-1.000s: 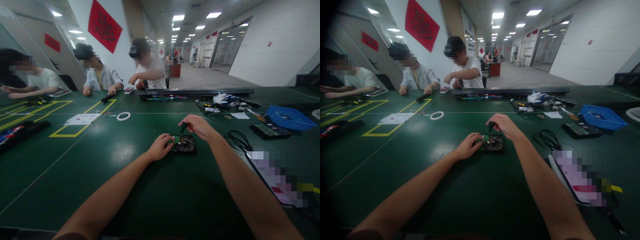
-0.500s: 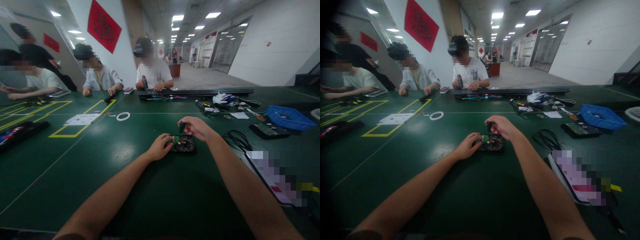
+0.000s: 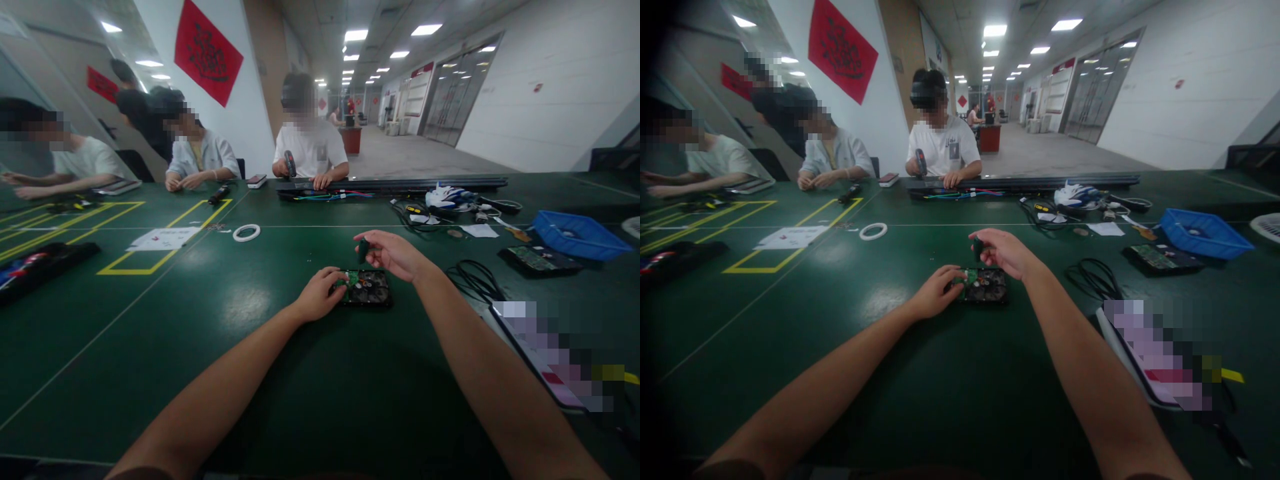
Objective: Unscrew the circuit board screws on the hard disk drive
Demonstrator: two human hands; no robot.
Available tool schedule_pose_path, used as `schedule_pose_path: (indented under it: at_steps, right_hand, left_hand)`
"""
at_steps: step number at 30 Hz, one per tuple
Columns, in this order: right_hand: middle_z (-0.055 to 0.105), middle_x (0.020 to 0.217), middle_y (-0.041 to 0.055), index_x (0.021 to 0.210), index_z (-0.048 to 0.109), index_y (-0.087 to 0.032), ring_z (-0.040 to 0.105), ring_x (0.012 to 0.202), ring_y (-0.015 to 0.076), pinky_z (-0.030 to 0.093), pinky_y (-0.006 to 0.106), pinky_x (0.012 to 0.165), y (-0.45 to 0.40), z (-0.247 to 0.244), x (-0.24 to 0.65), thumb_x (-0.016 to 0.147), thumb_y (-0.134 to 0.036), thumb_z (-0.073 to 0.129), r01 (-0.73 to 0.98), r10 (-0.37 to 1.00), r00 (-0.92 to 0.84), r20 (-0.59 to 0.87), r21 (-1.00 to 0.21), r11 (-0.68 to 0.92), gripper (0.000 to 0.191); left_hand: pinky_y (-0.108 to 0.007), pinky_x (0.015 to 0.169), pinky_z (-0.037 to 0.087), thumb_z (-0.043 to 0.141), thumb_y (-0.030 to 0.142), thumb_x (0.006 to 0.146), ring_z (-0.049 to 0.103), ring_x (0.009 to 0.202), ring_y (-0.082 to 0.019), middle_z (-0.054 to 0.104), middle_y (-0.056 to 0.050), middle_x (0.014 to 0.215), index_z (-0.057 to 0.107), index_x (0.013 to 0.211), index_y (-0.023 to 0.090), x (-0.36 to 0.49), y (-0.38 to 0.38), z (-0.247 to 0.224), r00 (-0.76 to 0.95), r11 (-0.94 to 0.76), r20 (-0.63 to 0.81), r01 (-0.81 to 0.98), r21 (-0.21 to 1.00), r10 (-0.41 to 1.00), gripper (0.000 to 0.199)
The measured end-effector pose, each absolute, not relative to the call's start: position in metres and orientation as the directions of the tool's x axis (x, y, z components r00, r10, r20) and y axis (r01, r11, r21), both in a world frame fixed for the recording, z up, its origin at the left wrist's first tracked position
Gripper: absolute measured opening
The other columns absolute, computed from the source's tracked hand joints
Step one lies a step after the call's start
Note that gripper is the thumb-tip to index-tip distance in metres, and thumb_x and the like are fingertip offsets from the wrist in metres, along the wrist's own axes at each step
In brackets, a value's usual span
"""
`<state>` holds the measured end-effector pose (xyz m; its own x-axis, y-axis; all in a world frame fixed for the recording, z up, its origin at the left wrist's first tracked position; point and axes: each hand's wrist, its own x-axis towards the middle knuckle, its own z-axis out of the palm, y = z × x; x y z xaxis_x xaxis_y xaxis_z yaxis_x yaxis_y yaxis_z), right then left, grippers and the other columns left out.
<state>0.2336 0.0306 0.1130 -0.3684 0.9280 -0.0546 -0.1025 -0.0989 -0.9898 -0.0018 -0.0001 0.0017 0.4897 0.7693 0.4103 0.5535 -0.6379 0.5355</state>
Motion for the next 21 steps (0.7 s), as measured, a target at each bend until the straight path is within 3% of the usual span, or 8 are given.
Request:
schedule_pose_path:
  at_steps: [15,21]
  right_hand:
    - [0.074,0.091,0.0110,0.085,0.071,-0.015,0.054,0.065,0.0122,0.041,0.025,0.054,0.0345,0.1070,0.2360,0.082,-0.032,0.074,-0.055,0.961,-0.275,0.031,-0.998,0.016,0.018]
    - [0.076,0.101,0.0093,0.100,0.073,-0.019,0.052,0.059,0.0101,0.036,0.024,0.050,0.0313,0.1119,0.2344,0.082,-0.031,0.074,-0.065,0.956,-0.290,0.045,-0.998,0.027,0.022]
  left_hand:
    - [-0.048,0.114,0.045,0.059,0.030,0.098,0.053,0.134,-0.028,0.058,-0.012,0.136,0.065,0.128,0.025,-0.0018,0.0006,0.0012,0.491,-0.633,0.401,0.558,0.537,0.773,0.031]
    - [-0.047,0.115,0.044,0.058,0.031,0.099,0.053,0.134,-0.027,0.058,-0.012,0.136,0.064,0.129,0.024,-0.0020,0.0009,0.0006,0.490,-0.635,0.406,0.555,0.538,0.771,0.031]
